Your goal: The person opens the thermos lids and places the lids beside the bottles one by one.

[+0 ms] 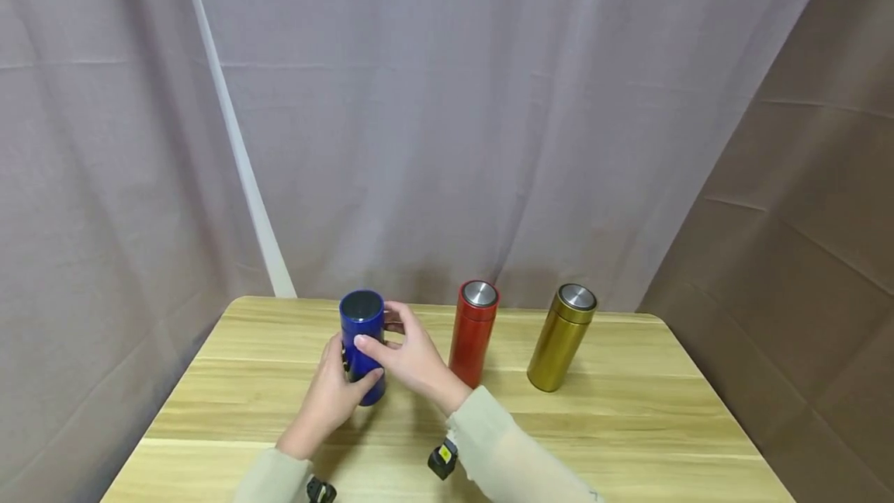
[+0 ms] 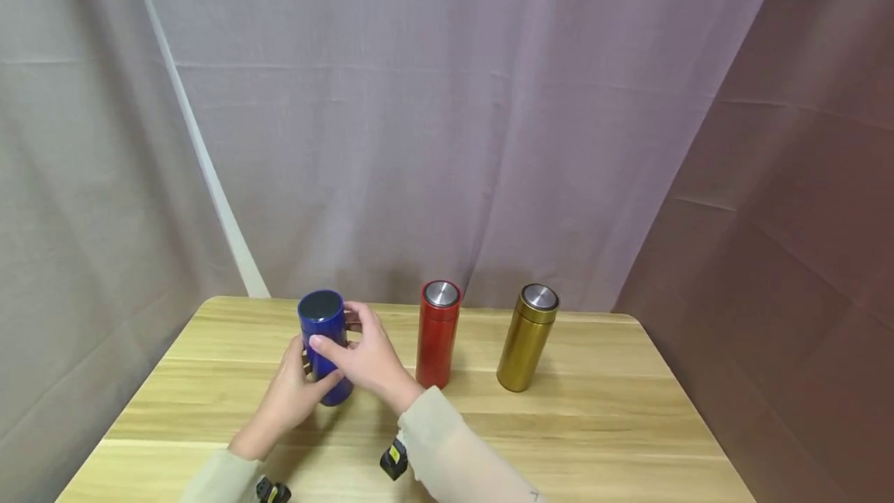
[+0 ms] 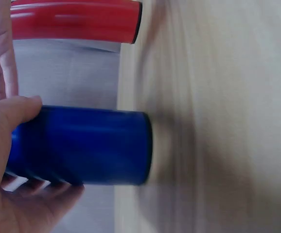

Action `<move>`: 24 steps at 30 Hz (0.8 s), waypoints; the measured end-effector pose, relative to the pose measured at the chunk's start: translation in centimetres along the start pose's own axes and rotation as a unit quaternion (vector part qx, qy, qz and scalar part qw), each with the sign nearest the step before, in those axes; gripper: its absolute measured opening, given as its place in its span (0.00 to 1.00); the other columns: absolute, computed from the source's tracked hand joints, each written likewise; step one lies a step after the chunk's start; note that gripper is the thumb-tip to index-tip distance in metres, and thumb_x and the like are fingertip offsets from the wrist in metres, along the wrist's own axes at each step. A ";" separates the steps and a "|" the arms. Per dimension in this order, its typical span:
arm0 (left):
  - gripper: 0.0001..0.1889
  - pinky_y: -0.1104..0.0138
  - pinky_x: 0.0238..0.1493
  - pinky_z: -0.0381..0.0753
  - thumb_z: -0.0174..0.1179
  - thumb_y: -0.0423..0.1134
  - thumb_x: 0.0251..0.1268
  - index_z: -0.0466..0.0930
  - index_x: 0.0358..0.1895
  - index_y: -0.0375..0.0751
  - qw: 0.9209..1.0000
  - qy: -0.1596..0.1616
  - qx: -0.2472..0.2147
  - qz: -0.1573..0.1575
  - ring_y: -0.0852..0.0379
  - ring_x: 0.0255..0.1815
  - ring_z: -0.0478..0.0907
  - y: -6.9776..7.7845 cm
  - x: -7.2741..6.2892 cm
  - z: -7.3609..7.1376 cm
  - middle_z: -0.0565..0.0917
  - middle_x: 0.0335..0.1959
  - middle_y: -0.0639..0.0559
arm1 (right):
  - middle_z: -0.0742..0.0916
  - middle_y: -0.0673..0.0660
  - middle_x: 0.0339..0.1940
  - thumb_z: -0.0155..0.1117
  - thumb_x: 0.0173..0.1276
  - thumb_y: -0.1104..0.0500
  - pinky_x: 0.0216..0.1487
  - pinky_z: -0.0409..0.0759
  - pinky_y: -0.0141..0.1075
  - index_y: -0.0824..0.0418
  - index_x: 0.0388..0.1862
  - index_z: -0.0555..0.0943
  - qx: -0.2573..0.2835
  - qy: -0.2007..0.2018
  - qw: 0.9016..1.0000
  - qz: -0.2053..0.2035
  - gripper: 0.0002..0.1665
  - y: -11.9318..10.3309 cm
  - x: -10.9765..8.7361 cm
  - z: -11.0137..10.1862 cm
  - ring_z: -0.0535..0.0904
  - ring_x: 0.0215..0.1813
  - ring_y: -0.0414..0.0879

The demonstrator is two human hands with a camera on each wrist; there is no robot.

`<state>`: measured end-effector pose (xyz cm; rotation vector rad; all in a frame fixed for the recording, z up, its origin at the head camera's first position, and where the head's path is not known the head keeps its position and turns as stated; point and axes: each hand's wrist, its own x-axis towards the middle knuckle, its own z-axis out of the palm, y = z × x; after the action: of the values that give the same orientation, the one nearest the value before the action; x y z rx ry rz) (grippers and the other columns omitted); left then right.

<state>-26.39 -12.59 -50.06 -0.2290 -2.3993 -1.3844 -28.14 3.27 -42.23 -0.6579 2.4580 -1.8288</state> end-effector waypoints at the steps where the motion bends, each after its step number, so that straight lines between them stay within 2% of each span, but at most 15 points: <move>1: 0.44 0.44 0.55 0.74 0.74 0.41 0.52 0.58 0.69 0.33 1.000 0.000 -0.004 -0.002 0.36 0.59 0.72 -0.1 0.0 0.0 0.68 0.62 0.33 | 0.78 0.54 0.57 0.69 0.61 0.43 0.57 0.76 0.48 0.53 0.68 0.65 0.000 0.000 1.000 0.001 0.40 0.0 0.0 0.0 0.74 0.59 0.50; 5: 0.43 0.48 0.52 0.78 0.75 0.44 0.51 0.61 0.68 0.37 1.000 -0.005 -0.021 -0.014 0.38 0.57 0.73 -0.5 -0.2 0.1 0.69 0.60 0.38 | 0.79 0.52 0.55 0.69 0.61 0.44 0.57 0.76 0.47 0.51 0.66 0.67 0.002 -0.003 1.000 -0.002 0.37 0.2 -0.2 -0.3 0.75 0.58 0.50; 8: 0.42 0.50 0.52 0.79 0.75 0.45 0.50 0.62 0.68 0.41 1.000 -0.008 -0.009 -0.013 0.41 0.56 0.74 -0.3 -0.4 0.0 0.71 0.59 0.42 | 0.80 0.52 0.54 0.70 0.62 0.47 0.56 0.77 0.45 0.51 0.65 0.69 0.009 -0.007 1.000 -0.010 0.35 -0.1 -0.5 -0.7 0.75 0.57 0.49; 12: 0.42 0.53 0.49 0.80 0.76 0.45 0.47 0.65 0.67 0.42 0.999 -0.010 0.036 0.018 0.46 0.51 0.77 0.6 -0.8 -0.4 0.73 0.55 0.46 | 0.80 0.55 0.54 0.70 0.63 0.53 0.54 0.78 0.45 0.57 0.65 0.69 0.018 -0.006 1.000 -0.021 0.33 -2.1 -1.6 -1.9 0.75 0.56 0.51; 16: 0.43 0.55 0.46 0.81 0.77 0.45 0.43 0.67 0.65 0.42 0.994 -0.013 0.085 0.061 0.49 0.46 0.78 2.0 -1.3 -0.7 0.74 0.50 0.48 | 0.80 0.55 0.54 0.70 0.63 0.56 0.52 0.78 0.46 0.59 0.64 0.71 0.005 -0.003 0.999 -0.031 0.32 -4.0 -3.0 -3.5 0.76 0.55 0.51; 21: 0.43 0.57 0.41 0.80 0.78 0.43 0.38 0.69 0.63 0.44 0.990 0.001 0.113 0.090 0.52 0.39 0.77 3.5 -2.2 -0.8 0.72 0.44 0.50 | 0.81 0.59 0.53 0.70 0.62 0.60 0.57 0.75 0.48 0.63 0.62 0.71 0.007 -0.005 0.999 -0.041 0.30 -4.4 -4.2 -5.2 0.77 0.55 0.53; 24: 0.43 0.57 0.40 0.81 0.78 0.42 0.36 0.69 0.63 0.43 0.985 0.015 0.131 0.110 0.51 0.38 0.77 4.1 -2.4 -0.7 0.70 0.44 0.49 | 0.81 0.60 0.54 0.70 0.62 0.62 0.62 0.71 0.47 0.65 0.62 0.71 0.021 -0.001 0.999 -0.034 0.31 -3.9 -4.5 -5.7 0.76 0.57 0.51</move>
<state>-22.71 -11.07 -47.38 -0.3862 -2.4146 -0.9595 -24.24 9.11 -37.95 -0.7503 2.4168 -1.8976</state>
